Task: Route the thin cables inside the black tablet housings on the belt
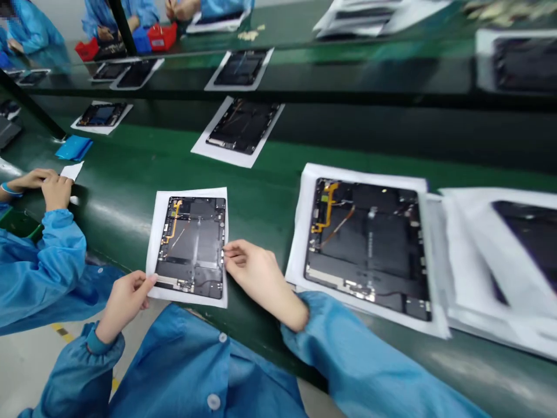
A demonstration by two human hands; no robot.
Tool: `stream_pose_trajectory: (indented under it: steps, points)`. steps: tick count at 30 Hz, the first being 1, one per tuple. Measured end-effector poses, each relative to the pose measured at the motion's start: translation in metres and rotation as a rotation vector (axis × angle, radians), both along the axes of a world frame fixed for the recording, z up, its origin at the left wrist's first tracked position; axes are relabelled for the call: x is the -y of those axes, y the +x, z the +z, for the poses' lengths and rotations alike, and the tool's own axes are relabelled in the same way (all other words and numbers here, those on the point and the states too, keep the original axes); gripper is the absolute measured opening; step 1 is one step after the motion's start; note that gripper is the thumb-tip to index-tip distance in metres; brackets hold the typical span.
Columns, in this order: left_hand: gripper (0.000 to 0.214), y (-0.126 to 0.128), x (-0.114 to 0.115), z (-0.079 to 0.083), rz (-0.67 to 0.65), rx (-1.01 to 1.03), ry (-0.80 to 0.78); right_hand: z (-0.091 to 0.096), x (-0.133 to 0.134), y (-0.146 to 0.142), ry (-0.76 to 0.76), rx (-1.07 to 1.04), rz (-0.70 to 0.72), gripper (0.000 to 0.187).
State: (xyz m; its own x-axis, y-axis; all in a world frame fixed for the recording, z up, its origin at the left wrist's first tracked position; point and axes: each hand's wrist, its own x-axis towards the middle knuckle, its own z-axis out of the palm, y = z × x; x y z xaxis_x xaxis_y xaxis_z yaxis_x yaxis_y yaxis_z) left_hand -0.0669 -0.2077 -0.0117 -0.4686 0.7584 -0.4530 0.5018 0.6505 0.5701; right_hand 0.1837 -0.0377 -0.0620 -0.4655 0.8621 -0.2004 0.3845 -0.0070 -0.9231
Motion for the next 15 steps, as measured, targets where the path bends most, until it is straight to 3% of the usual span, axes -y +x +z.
stream_pose_trajectory:
  steps: [4,8,11,15]
  points:
    - [0.032,-0.051,-0.025,0.004,0.005,-0.321,-0.001,-0.008,-0.009,-0.06,-0.179,-0.208,0.005,0.021]
    - [0.032,-0.09,-0.049,0.03,0.041,-0.813,-0.108,0.0,-0.015,-0.151,-0.146,-0.282,0.037,0.023]
    - [0.044,-0.078,-0.054,0.032,0.029,-0.979,0.047,0.014,-0.033,-0.188,-0.062,-0.263,0.074,0.029]
    - [0.029,-0.03,-0.051,-0.004,-0.265,-0.625,0.267,0.028,-0.099,-0.163,0.138,-0.07,-0.029,0.032]
